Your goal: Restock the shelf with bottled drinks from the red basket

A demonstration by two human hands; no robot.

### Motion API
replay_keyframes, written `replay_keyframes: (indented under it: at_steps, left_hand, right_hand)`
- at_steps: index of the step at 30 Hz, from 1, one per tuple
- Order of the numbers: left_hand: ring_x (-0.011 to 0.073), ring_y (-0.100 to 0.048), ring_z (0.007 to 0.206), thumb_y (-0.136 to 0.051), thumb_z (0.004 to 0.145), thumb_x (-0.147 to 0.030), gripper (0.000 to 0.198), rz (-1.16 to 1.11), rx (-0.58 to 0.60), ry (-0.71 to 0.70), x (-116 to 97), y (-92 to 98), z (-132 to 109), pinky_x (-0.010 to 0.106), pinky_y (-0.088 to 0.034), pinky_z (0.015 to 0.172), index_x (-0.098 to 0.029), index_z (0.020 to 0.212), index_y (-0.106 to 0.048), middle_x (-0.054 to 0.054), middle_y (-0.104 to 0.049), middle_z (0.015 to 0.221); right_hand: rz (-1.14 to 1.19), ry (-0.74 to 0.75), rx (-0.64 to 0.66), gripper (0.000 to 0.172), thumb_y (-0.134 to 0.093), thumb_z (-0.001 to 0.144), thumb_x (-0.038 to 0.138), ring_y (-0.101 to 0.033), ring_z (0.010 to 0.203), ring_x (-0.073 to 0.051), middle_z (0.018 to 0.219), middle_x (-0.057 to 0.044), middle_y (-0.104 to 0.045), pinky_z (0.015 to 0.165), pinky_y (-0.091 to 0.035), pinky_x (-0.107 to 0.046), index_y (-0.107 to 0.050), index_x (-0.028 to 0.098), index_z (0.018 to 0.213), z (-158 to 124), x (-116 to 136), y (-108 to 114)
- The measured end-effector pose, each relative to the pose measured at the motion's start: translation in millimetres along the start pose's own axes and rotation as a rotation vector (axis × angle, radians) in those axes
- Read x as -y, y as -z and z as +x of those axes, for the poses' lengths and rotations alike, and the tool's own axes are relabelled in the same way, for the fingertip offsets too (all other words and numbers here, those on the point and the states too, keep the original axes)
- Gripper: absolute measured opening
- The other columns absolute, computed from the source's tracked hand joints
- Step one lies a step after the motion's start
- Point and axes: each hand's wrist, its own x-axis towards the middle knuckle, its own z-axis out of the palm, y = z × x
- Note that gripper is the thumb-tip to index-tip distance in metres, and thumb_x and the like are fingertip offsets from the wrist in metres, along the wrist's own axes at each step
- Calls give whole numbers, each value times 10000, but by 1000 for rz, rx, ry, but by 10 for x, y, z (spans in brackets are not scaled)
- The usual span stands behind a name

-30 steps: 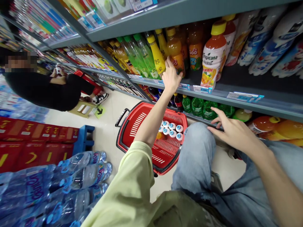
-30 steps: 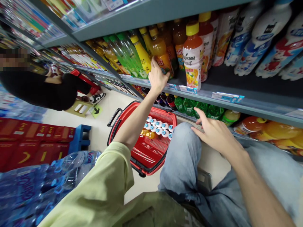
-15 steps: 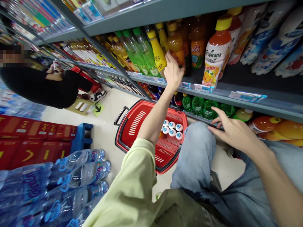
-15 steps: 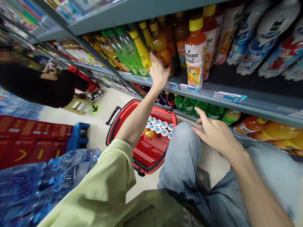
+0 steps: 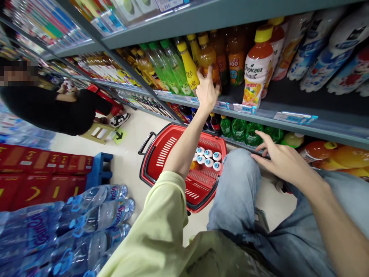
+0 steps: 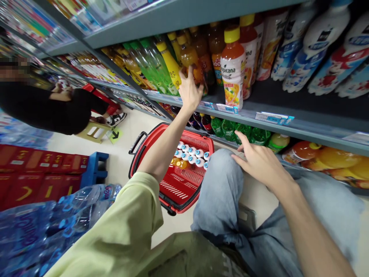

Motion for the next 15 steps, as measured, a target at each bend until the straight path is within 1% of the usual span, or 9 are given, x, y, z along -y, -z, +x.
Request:
replay_keyframes:
  at_steps: [5, 7, 11, 13, 15]
  left_hand:
    - [436, -468, 1441, -645, 784, -454, 720, -39, 14, 3, -4, 15, -2, 639, -338, 1223, -474, 1477, -454, 3, -366, 1660]
    - [442, -479, 1430, -645, 784, -454, 707, -40, 1, 0, 12, 17, 1, 649, -338, 1222, -479, 1467, -463, -4, -338, 1676]
    - [434, -516, 1395, -641, 794, -429, 682, -9, -31, 0, 41, 15, 13, 629, -348, 1223, -482, 1454, -480, -39, -261, 1710]
    - [427, -519, 1393, -628, 804, -414, 685, 0, -19, 5, 42, 20, 10, 631, -348, 1222, -482, 1466, -467, -50, -238, 1722]
    - [419, -511, 1403, -622, 813, -406, 683, -19, 6, 6, 35, 33, -14, 635, -359, 1217, -481, 1472, -460, -55, -254, 1723]
  right_hand:
    - [-11, -5, -2, 719, -533, 1004, 466, -780, 900, -293, 1127, -80, -790, 692, -564, -356, -296, 178, 1618, -11, -18, 2]
    - [-13, -8, -1, 723, -537, 1004, 465, -780, 910, -295, 1130, -82, -790, 694, -563, -353, -291, 178, 1620, -15, -21, 8]
    - [-12, -12, -7, 710, -536, 1002, 457, -781, 909, -294, 1116, -85, -793, 681, -559, -347, -309, 181, 1615, -18, -12, 21]
    - [-5, -10, -1, 706, -537, 1001, 455, -781, 897, -289, 1113, -81, -794, 679, -560, -350, -316, 183, 1614, -15, -2, 22]
    - [1, -3, 6, 707, -534, 1001, 456, -780, 889, -285, 1114, -80, -793, 678, -560, -354, -317, 177, 1614, -7, 6, 18]
